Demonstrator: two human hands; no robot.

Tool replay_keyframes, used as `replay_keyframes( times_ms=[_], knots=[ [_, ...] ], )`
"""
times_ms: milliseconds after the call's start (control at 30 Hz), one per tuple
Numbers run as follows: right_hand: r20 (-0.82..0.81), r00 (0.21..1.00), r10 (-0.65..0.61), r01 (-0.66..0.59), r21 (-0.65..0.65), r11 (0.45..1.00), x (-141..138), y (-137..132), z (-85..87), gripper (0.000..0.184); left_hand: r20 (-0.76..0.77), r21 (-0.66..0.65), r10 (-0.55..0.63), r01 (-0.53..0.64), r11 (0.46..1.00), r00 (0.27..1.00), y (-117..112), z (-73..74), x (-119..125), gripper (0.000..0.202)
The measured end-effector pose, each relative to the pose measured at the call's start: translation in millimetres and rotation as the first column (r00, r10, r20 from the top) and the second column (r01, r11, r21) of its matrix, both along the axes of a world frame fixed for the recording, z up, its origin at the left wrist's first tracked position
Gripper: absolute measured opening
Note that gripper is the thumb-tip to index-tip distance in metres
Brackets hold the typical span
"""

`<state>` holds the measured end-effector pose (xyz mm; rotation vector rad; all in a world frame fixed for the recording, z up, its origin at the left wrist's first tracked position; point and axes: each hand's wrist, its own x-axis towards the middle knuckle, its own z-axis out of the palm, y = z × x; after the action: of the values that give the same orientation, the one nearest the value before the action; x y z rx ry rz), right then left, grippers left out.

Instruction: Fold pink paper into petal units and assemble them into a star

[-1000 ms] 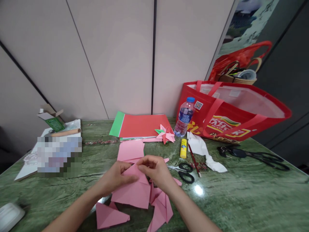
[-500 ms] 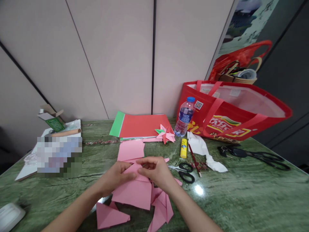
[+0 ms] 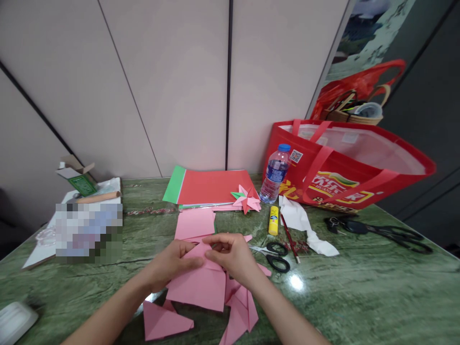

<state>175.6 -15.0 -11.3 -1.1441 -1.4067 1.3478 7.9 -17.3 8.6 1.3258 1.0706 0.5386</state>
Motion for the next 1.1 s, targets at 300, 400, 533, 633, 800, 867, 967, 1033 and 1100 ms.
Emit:
replay_keyframes(
  times_ms=[300, 400, 533, 633, 800, 867, 967, 1033, 1100],
  knots=[
    [-0.111, 0.993, -0.037, 0.035, -0.023, 0.999, -2, 0, 2.9, 0.022, -0.113, 0.162, -0.014, 0.032, 0.986, 0.993, 0, 3.8, 3, 0.029],
    [-0.143, 0.987, -0.078, 0.067, -0.083, 0.994, -4, 0, 3.5, 0.025, -0.124, 0.175, -0.024, 0.045, 0.984, 0.992, -1, 3.3, 5, 0.028],
    [-0.142, 0.980, -0.136, 0.119, -0.122, 0.985, -7, -1, 5.5, 0.024, -0.104, 0.191, -0.027, 0.047, 0.980, 0.994, -2, -0.8, 6, 0.028],
    [-0.153, 0.976, -0.154, 0.136, -0.120, 0.983, -7, -3, 7.4, 0.023, -0.101, 0.228, -0.048, 0.070, 0.971, 0.994, -1, -1.4, 5, 0.024],
    [-0.187, 0.977, -0.107, 0.092, -0.085, 0.992, -7, -3, 6.0, 0.024, -0.015, 0.305, 0.085, -0.077, 0.949, 0.996, 3, 6.8, 5, 0.013],
    [-0.183, 0.980, -0.081, 0.068, -0.076, 0.995, -8, -3, 4.9, 0.025, -0.014, 0.328, 0.133, -0.121, 0.937, 0.991, 4, 10.4, 5, 0.015],
    [-0.158, 0.986, -0.047, 0.035, -0.078, 0.996, -10, -4, 4.9, 0.025, -0.036, 0.323, 0.167, -0.147, 0.935, 0.985, 2, 12.5, 8, 0.020],
    [-0.144, 0.989, -0.036, 0.023, -0.091, 0.996, -10, -4, 5.5, 0.026, -0.037, 0.307, 0.190, -0.169, 0.936, 0.981, 1, 11.9, 9, 0.021],
    [-0.138, 0.990, -0.033, 0.018, -0.105, 0.994, -9, -4, 5.6, 0.027, -0.030, 0.313, 0.194, -0.175, 0.934, 0.981, 1, 10.0, 9, 0.021]
  ],
)
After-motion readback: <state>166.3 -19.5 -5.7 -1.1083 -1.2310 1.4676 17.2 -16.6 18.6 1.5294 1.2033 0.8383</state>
